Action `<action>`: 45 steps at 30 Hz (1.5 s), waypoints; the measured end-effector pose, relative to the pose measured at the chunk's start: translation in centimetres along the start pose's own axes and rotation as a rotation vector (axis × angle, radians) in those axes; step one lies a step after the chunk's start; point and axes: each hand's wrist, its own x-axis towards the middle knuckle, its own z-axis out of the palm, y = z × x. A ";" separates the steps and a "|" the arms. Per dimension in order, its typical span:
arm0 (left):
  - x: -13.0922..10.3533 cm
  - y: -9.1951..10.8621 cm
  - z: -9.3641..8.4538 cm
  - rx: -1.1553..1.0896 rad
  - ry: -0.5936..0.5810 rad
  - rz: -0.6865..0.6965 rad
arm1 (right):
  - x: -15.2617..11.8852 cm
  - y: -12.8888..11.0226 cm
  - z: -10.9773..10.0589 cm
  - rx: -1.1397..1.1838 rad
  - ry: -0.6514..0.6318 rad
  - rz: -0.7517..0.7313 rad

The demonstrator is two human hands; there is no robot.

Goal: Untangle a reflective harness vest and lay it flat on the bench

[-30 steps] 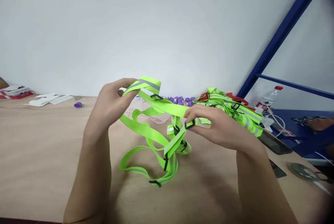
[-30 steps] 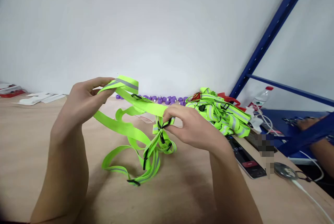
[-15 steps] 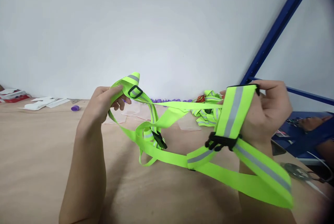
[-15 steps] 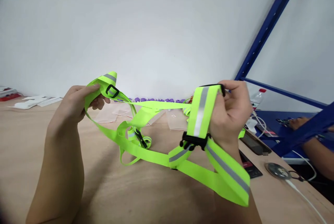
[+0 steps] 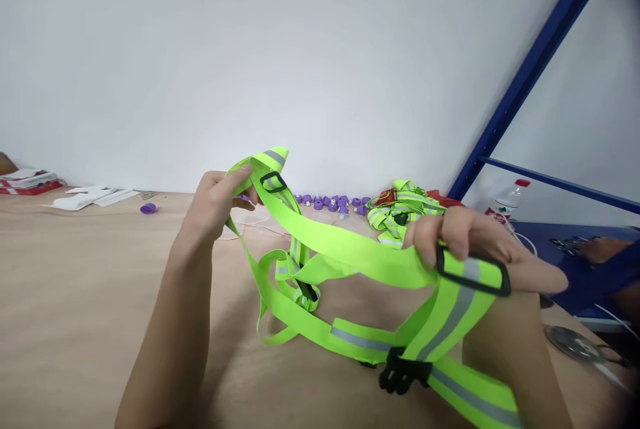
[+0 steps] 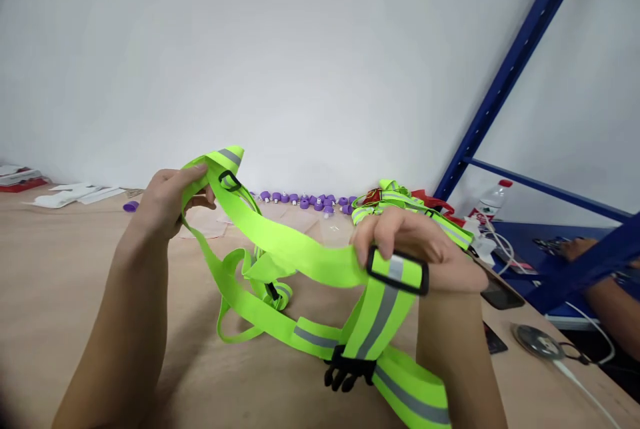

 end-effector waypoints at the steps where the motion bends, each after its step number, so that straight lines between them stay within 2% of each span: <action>1: -0.1 0.1 0.4 0.019 0.027 0.032 | 0.0 -0.1 0.1 0.059 -0.099 -0.007; 3: -0.3 0.2 1.3 0.043 0.067 0.091 | 0.1 -0.5 0.4 0.184 -0.280 -0.005; 5: -0.6 0.4 2.0 0.067 0.070 0.127 | 0.5 -1.1 0.8 0.157 -0.404 0.036; 8: -1.0 0.6 2.8 0.116 0.074 0.137 | 1.4 -1.9 1.9 0.140 -0.490 0.128; 10: -1.3 0.6 3.3 0.120 0.063 0.136 | 2.0 -2.2 3.0 0.165 -0.422 0.155; 15: -2.0 1.1 4.9 0.099 -0.031 0.128 | 3.4 -2.2 6.3 -0.019 0.049 0.158; 18: -2.5 1.5 5.7 0.192 -0.043 0.157 | 4.1 -1.9 7.9 -0.077 0.163 0.159; 22: -2.9 1.6 6.5 0.393 -0.053 0.264 | 4.6 -1.4 9.5 -0.122 0.191 0.199; 26: -3.1 1.5 6.9 0.490 -0.080 0.239 | 5.0 -0.7 10.5 -0.076 0.193 0.227; 29: -3.0 1.7 6.5 0.376 -0.154 0.226 | 5.4 0.1 10.4 0.146 0.182 0.183; 33: -2.8 2.3 5.2 0.088 -0.388 0.097 | 5.7 0.9 9.1 0.473 0.158 0.101; 36: -2.6 2.5 4.3 0.000 -0.488 0.034 | 5.6 1.1 7.9 0.585 0.249 0.112; 39: -2.3 2.3 3.7 0.024 -0.536 0.033 | 5.2 1.2 7.1 0.524 0.296 0.111; 41: -2.0 2.0 3.6 0.059 -0.531 0.046 | 4.9 1.1 6.8 0.393 0.250 0.071; 45: -1.7 1.6 3.4 0.057 -0.448 0.032 | 4.4 0.2 6.2 0.016 0.127 0.019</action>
